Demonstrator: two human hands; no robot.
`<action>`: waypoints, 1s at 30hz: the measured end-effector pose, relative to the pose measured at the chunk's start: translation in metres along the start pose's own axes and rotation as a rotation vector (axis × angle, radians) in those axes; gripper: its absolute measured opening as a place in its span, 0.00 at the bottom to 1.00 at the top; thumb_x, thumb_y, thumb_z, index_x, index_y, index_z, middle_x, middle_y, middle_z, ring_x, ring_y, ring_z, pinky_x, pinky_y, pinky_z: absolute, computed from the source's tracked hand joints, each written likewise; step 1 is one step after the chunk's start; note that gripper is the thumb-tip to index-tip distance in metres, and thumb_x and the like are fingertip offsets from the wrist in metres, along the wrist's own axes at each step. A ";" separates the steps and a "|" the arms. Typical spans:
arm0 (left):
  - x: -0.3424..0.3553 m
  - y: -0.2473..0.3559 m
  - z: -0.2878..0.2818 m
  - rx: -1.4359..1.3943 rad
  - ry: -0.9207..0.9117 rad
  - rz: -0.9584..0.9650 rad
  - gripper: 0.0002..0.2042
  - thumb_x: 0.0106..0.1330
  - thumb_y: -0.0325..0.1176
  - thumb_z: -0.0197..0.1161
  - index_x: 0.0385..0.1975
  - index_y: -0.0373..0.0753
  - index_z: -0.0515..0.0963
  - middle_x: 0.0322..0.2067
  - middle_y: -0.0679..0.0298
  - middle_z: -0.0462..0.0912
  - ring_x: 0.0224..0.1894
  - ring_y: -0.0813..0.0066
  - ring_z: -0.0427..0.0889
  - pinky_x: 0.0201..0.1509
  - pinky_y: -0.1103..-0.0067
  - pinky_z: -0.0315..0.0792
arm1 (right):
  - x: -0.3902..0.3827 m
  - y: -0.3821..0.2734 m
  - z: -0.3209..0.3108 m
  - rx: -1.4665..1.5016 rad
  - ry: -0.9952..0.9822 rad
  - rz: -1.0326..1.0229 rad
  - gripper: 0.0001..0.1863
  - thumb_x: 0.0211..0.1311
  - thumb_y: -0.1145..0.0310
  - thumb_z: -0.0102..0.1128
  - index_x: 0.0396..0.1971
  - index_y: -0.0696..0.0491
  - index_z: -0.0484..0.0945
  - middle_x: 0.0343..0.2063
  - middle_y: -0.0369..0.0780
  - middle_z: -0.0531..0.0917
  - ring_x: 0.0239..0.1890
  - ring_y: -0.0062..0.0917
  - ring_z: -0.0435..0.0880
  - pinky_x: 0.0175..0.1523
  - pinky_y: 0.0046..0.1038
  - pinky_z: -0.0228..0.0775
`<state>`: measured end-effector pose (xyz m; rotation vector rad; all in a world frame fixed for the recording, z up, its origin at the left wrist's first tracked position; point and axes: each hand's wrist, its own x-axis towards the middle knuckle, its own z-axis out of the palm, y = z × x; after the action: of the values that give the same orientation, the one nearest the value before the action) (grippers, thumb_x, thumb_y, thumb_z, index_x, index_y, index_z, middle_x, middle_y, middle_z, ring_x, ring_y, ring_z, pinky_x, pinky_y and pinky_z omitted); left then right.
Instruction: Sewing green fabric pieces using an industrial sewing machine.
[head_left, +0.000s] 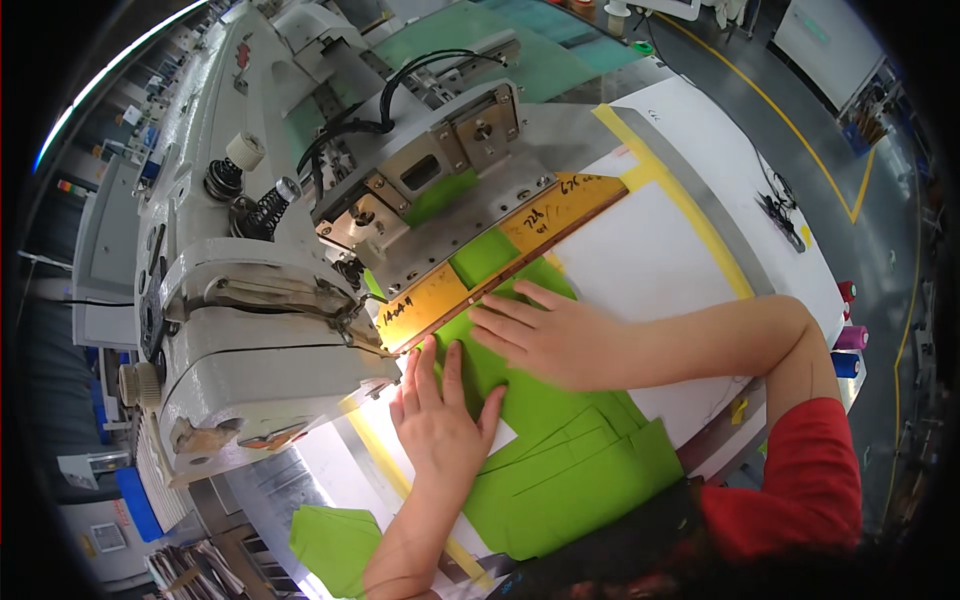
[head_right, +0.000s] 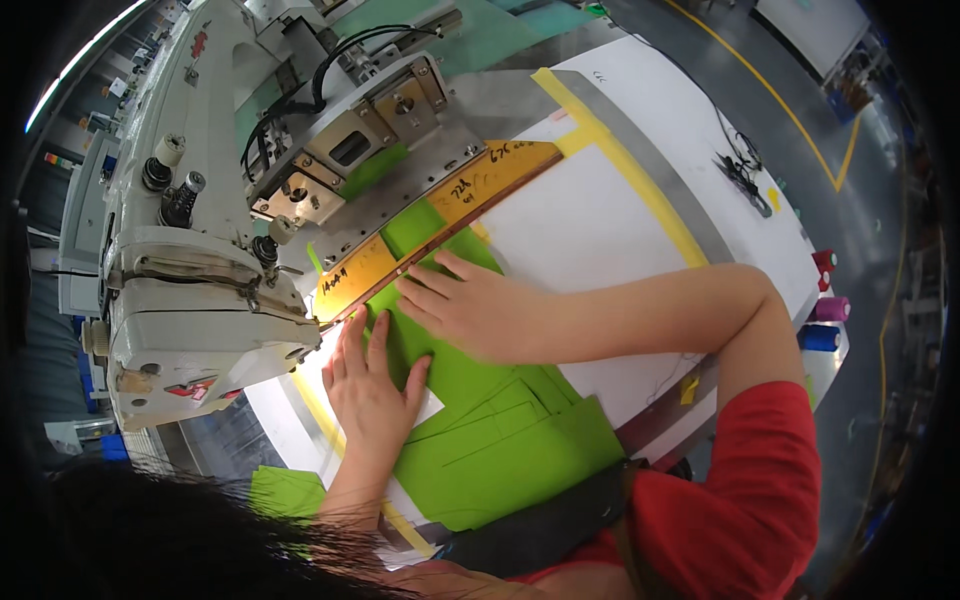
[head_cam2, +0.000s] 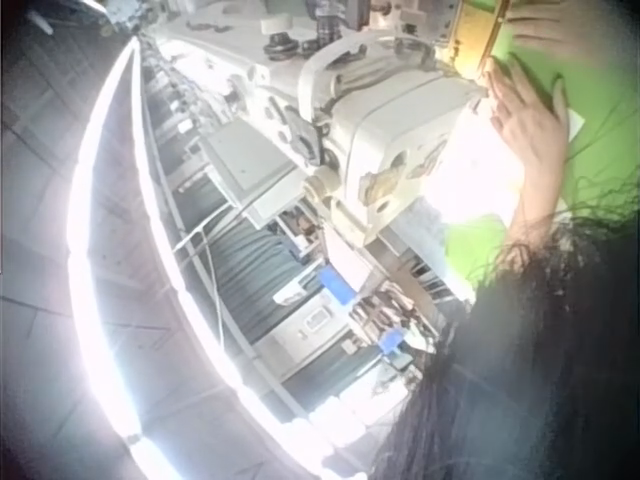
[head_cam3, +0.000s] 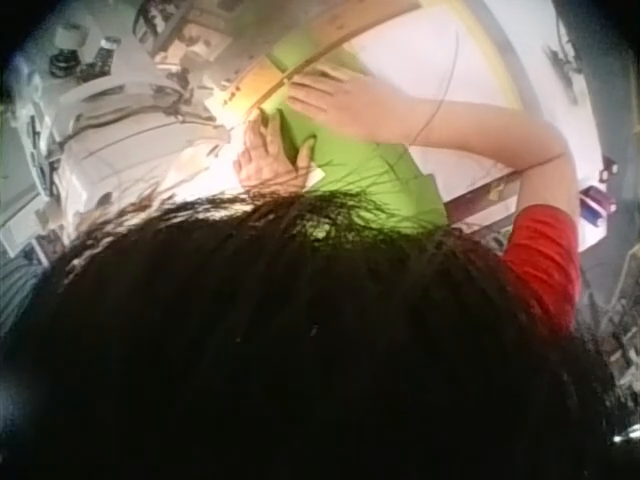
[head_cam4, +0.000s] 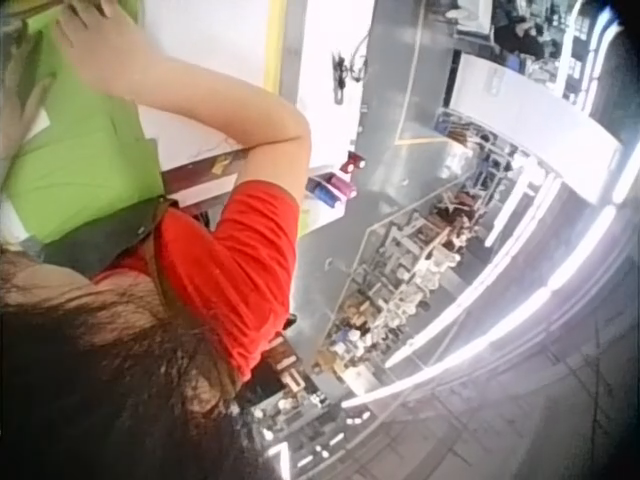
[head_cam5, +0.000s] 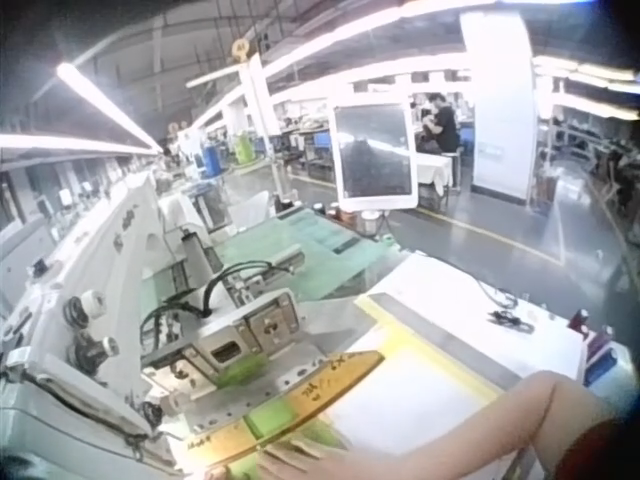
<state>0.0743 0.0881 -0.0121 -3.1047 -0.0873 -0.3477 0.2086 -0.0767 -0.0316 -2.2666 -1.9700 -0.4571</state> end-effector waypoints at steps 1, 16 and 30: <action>0.000 0.001 -0.002 -0.017 -0.005 -0.014 0.31 0.57 0.51 0.64 0.57 0.38 0.72 0.59 0.53 0.69 0.59 0.56 0.69 0.56 0.67 0.63 | 0.005 -0.003 0.001 0.045 0.019 0.036 0.26 0.60 0.60 0.56 0.55 0.59 0.72 0.58 0.44 0.72 0.62 0.36 0.68 0.65 0.40 0.58; 0.009 -0.003 0.000 -0.119 0.013 0.071 0.28 0.57 0.48 0.64 0.55 0.39 0.73 0.58 0.57 0.72 0.61 0.59 0.70 0.61 0.64 0.64 | -0.005 -0.013 -0.007 -0.034 -0.053 0.099 0.27 0.62 0.55 0.54 0.54 0.60 0.72 0.58 0.48 0.71 0.61 0.39 0.69 0.63 0.40 0.59; 0.001 -0.002 0.001 -0.112 0.004 0.014 0.32 0.55 0.46 0.67 0.57 0.34 0.69 0.60 0.54 0.68 0.62 0.55 0.68 0.63 0.64 0.63 | -0.007 -0.004 0.004 0.208 -0.026 0.176 0.33 0.58 0.54 0.59 0.56 0.64 0.68 0.59 0.53 0.67 0.63 0.44 0.65 0.67 0.43 0.57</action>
<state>0.0751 0.0897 -0.0132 -3.2130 -0.0474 -0.3714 0.2044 -0.0819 -0.0383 -2.2955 -1.7185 -0.1956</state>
